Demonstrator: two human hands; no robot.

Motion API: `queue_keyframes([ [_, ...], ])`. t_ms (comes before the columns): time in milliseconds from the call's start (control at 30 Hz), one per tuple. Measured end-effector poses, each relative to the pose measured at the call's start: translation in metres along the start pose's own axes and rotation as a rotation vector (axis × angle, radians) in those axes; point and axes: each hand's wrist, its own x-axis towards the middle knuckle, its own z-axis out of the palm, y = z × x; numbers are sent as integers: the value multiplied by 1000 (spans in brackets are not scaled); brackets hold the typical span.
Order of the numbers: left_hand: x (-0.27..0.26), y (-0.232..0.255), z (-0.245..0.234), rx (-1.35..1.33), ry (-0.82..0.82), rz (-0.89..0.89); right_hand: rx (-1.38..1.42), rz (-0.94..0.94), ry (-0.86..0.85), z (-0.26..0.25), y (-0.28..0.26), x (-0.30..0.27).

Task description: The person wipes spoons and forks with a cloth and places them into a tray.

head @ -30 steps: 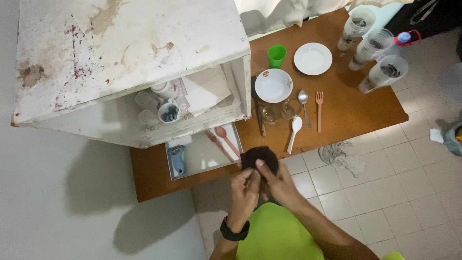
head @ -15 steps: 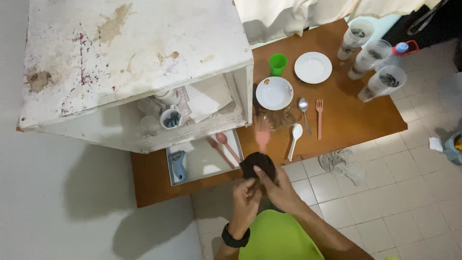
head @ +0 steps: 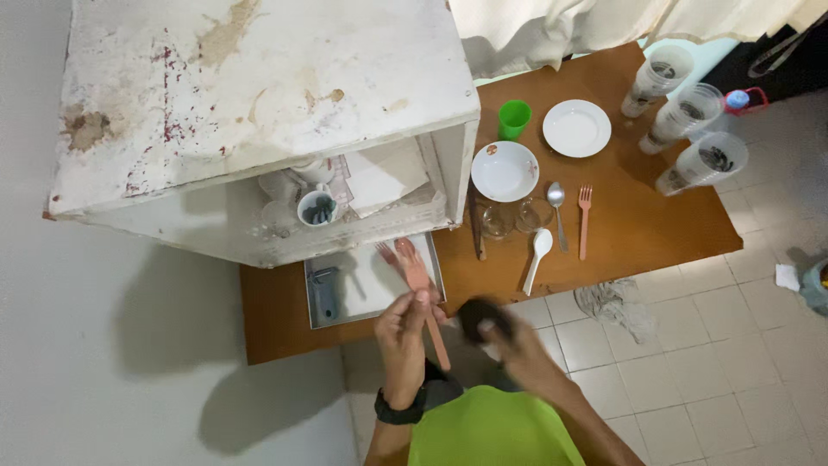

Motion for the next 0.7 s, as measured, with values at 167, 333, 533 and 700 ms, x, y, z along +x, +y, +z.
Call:
queue_keyframes([
  [167, -18, -26, 5, 70, -320, -215, 178, 85, 55, 10, 21, 10],
  [333, -37, -31, -7, 183, -303, -484, 229, -231, 223, 28, 25, 33],
  [533, -45, -81, -46, 189, -180, -545, -83, -348, 191, 41, 86, 86],
  [700, -39, -135, -88, -49, 148, -553, -327, -25, 240, 37, 152, 168],
])
